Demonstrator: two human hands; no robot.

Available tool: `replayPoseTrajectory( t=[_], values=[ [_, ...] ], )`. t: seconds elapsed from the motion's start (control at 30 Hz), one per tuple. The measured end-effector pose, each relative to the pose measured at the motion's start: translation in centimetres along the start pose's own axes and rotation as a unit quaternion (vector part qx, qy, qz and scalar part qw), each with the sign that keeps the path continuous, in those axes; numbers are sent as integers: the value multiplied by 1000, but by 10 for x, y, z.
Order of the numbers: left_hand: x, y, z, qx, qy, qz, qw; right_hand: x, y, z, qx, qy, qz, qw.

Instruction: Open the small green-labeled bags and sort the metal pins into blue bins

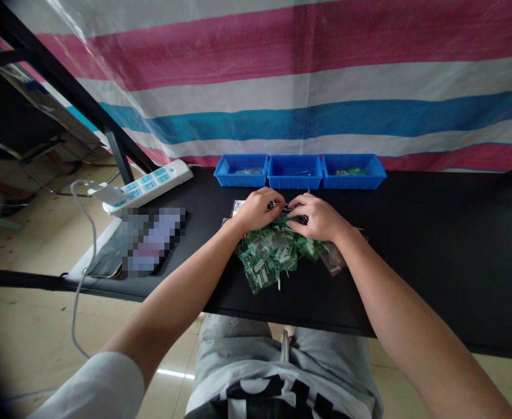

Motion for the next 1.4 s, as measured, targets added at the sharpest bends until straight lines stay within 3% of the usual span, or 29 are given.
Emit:
replayPoseTrajectory(
  t=[0.27, 0.5, 0.67, 0.87, 1.0, 1.13, 1.23, 1.4],
  values=[
    [2, 11, -8, 167, 21, -15, 986, -6, 5, 13, -38, 6, -104, 994],
    [0, 9, -9, 168, 83, -36, 982, -5, 6, 11, -68, -170, -174, 968],
    [-3, 2, -3, 281, 129, -20, 951, -5, 4, 7, -147, -243, -180, 942],
    [-2, -1, -3, 422, 155, 13, 893, -6, 5, 3, -199, -272, -174, 925],
    [-1, 2, -5, 452, 160, 51, 876, -7, 7, -1, -260, -271, -191, 907],
    [-2, 3, -5, 476, 168, 53, 861, -9, 9, -1, -340, -286, -208, 872],
    [-3, 2, -5, 474, 180, 55, 860, -10, 9, 2, -376, -287, -204, 857],
    [-2, 6, -5, 449, 197, 58, 870, -11, 7, -1, -374, -312, -263, 833]
  ],
)
Point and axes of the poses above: each hand's wrist, its own x-axis away from the middle knuckle, its own y-axis out of the back of the hand, z = x × y, the point moved 1 cm from there along -x, towards the middle knuckle, and after that the axes turned 4 degrees about x, right-handed, at the moved point
